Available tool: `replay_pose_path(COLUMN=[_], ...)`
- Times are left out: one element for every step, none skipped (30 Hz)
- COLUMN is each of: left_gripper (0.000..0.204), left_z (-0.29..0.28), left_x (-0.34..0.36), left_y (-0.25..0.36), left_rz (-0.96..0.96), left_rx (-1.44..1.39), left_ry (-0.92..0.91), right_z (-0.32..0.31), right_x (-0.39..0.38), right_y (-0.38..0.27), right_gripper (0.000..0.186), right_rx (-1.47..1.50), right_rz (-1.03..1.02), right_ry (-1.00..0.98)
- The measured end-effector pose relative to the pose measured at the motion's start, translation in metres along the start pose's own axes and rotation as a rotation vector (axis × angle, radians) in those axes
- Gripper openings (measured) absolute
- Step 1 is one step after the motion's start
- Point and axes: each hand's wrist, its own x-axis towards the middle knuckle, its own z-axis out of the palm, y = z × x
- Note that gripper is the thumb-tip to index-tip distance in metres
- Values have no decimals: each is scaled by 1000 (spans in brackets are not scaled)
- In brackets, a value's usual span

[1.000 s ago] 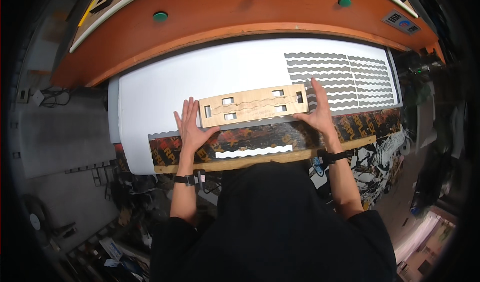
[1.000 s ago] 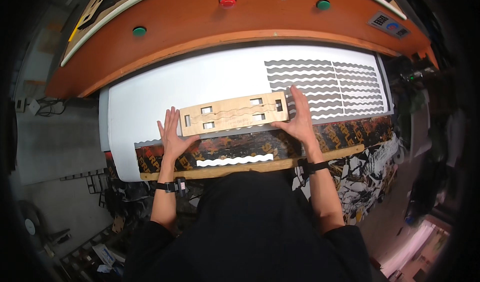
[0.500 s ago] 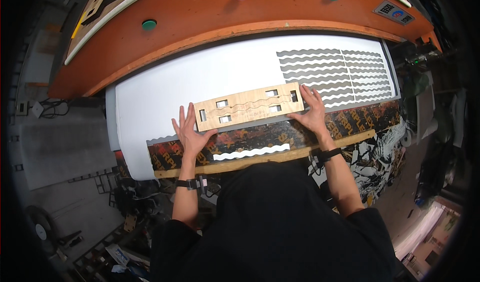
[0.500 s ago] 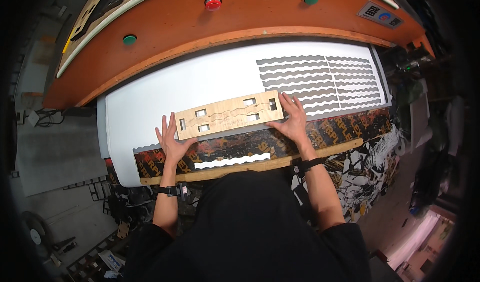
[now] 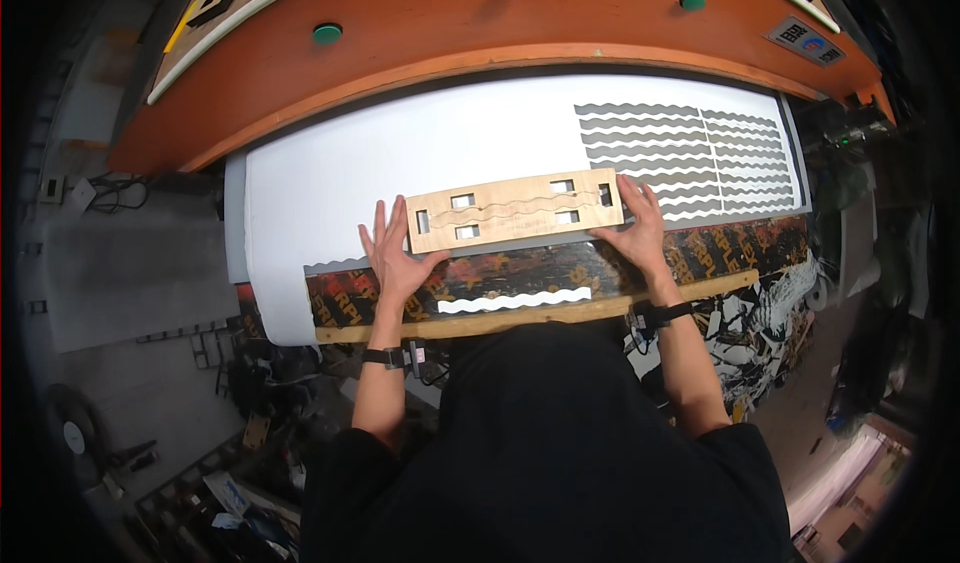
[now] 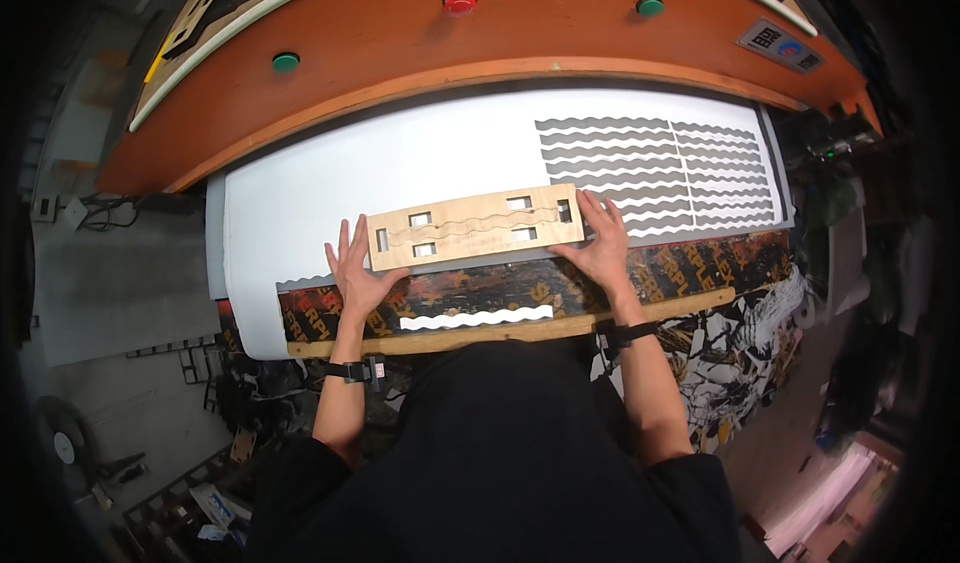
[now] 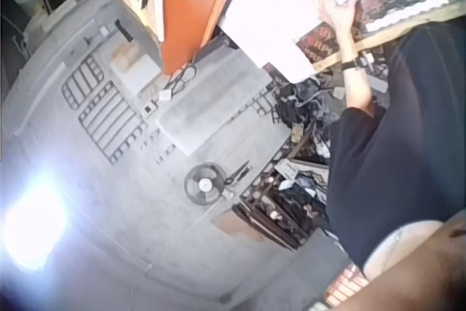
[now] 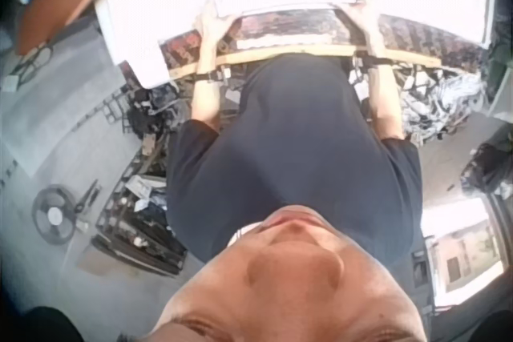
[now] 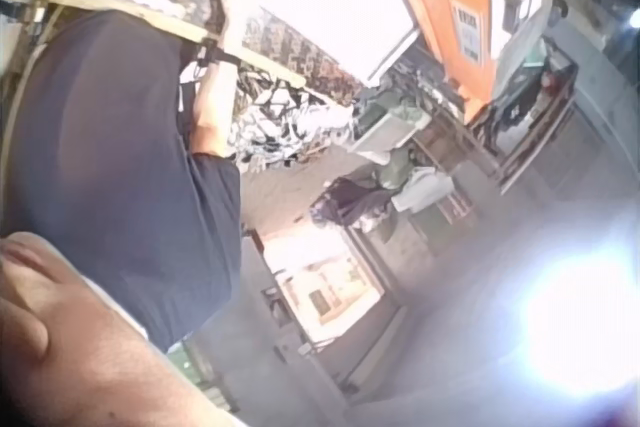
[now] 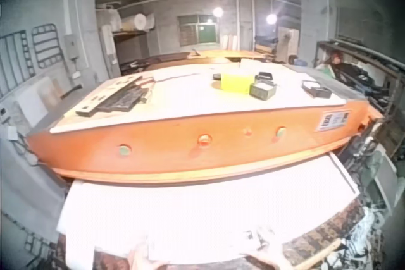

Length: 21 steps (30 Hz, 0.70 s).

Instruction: Operating a die-cutting press to cut shaped pieces from leather sheets.

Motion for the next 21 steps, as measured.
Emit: replay_pose_path(left_gripper=[127, 127, 127, 127, 126, 125, 125, 125, 125, 123, 123, 123, 122, 122, 122, 122, 122, 123, 125, 125, 124], left_z=[0, 0, 0, -1, -2, -3, -5, -7, -7, -7, -8, -8, -8, -7, -6, -5, -5, -3, -3, -5, -6], left_x=[-2, -4, -4, -3, -2, -1, 0, 1, 2, 2, 1, -1, -1, 1, 2, 3, 4, 9, 13, 14, 15], left_y=[0, 0, 1, 0, -1, -2, -4, -6, -8, -9, -9, -8, -8, -7, -6, -5, -4, -4, -4, -4, -5], left_rz=[-5, -6, -1, -1, -8, -11, -7, -16, -28, -29, -25, -37, -48, -40, -39, -37, -31, -21, -11, 2, -8], left_rx=[4, -3, -13, -13, -8, -5, -7, 0, 7, -3, -5, -1, 3, -1, -1, -2, -6, 14, 35, 30, 42], left_ry=[2, 3, 4, 3, 9, 10, 5, 7, 10, 16, 11, 4, -4, -11, -11, -11, -17, -25, -31, -34, -41], right_z=[0, 0, -1, 0, 3, 5, 7, 9, 9, 9, 9, 9, 9, 10, 9, 6, 3, 1, 2, 5, 7], right_x=[-1, -2, -3, -2, 1, 5, 9, 12, 14, 16, 16, 15, 14, 12, 11, 9, 7, 8, 9, 11, 12], right_y=[0, 0, 0, 1, 1, 0, -2, -4, -4, -5, -6, -5, -5, -5, -4, -3, -2, 0, 1, -1, -1], right_gripper=[112, 112, 111, 110, 110, 110, 110, 109, 109, 110, 110, 111, 111, 112, 113, 113, 112, 112, 112, 112, 112], right_rx=[5, 18, 26, 40, 40, 37, 32, 48, 46, 45, 45, 44, 39, 50, 62, 57, 51, 44, 37, 51, 61], right_rz=[-3, -7, -7, -9, -8, -24, -39, -51, -45, -59, -72, -69, -60, -50, -43, -35, -30, -24, -15, -14, -7], right_ry=[-3, -7, -8, -15, -15, -8, 0, 3, 3, -6, -14, -22, -20, -24, -29, -27, -27, -20, -10, -5, 4])
